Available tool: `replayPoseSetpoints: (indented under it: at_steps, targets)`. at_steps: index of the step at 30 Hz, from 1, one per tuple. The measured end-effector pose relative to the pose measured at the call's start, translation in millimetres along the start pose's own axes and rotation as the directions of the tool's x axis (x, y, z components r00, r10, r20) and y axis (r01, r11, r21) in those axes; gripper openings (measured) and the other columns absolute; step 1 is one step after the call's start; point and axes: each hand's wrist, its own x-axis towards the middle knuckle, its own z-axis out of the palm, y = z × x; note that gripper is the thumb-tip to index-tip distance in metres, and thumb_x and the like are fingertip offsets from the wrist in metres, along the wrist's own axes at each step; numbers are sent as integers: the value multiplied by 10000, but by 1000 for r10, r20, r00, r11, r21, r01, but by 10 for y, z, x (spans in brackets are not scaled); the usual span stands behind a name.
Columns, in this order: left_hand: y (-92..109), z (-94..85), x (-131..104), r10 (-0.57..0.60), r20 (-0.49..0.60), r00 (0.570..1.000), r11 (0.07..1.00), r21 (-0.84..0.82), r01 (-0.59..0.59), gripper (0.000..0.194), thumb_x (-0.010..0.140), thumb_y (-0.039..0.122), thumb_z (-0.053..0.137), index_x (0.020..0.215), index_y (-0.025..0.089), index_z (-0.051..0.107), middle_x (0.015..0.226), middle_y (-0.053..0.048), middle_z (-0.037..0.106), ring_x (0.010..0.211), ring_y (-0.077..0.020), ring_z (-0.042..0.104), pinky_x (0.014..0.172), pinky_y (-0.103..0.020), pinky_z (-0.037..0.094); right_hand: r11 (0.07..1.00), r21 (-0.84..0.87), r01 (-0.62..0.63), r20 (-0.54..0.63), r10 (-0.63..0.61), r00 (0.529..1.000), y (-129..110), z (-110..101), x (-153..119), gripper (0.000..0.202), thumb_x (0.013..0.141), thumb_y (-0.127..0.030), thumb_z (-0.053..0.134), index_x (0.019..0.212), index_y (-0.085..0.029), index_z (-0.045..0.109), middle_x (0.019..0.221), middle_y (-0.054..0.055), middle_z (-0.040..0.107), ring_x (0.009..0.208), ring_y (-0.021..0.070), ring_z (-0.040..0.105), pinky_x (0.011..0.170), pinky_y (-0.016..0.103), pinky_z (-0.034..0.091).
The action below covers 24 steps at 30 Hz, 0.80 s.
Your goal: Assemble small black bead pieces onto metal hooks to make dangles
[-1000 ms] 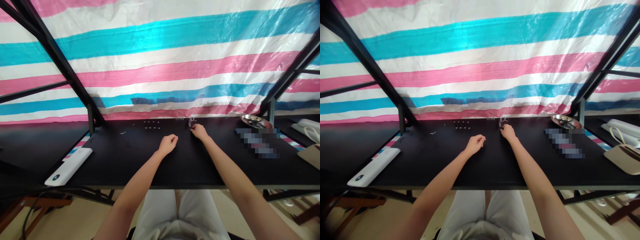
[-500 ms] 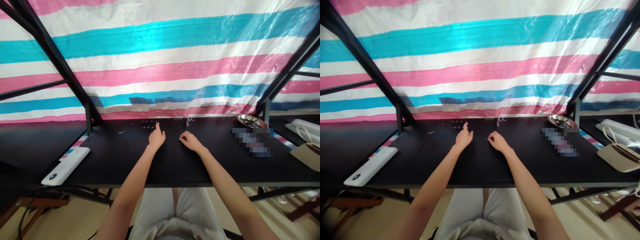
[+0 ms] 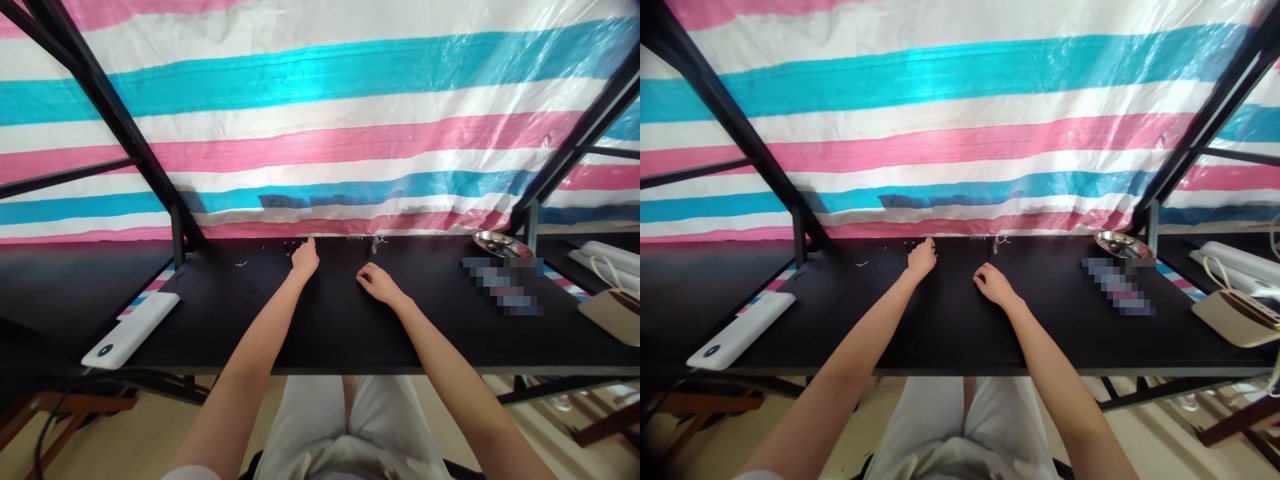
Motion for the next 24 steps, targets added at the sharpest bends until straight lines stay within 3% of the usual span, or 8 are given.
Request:
replayPoseSetpoints:
  at_steps: [3,7,9,12,16,24]
  targets:
    - [-40,101,-52,7,-40,999,959,-284,-18,164,806,155,462,956,196,513,858,-81,641,703,-180,625,649,-286,440,1000,14,7,-14,-6,1000,-8,-12,-3,142,801,-246,490,773,-191,618,818,22,542,638,109,502,668,252,429]
    - [-19,229,-242,40,88,995,630,-775,43,117,828,231,445,934,186,426,812,-15,629,387,-43,480,447,-190,374,990,139,2,-128,16,992,-82,-9,-2,173,807,-282,485,896,-193,604,852,34,575,655,117,530,696,272,451]
    - [22,246,-360,82,124,989,486,-871,69,152,811,275,473,915,186,407,814,-8,621,363,-26,462,405,-166,334,962,274,-11,-188,65,980,-150,10,-2,225,814,-321,483,971,-191,577,844,40,600,681,129,551,702,281,464]
    - [91,219,-504,171,142,975,358,-931,73,195,778,285,517,897,186,398,830,-15,617,364,-34,483,366,-148,272,865,502,-13,-202,132,970,-265,52,-6,285,819,-389,483,1007,-185,546,771,35,617,659,135,569,655,283,481]
    - [147,184,-585,286,118,951,305,-952,27,189,768,260,524,894,187,403,889,-21,605,383,-32,503,358,-137,245,738,674,37,-252,182,950,-368,85,-9,292,791,-435,528,936,-183,545,712,16,607,566,113,549,576,269,480]
    - [157,180,-614,386,101,917,335,-941,-38,197,768,279,539,882,179,413,907,-11,585,397,-25,513,375,-142,295,671,740,35,-238,213,948,-340,110,16,305,713,-451,623,855,-187,563,716,7,604,547,105,550,547,265,484]
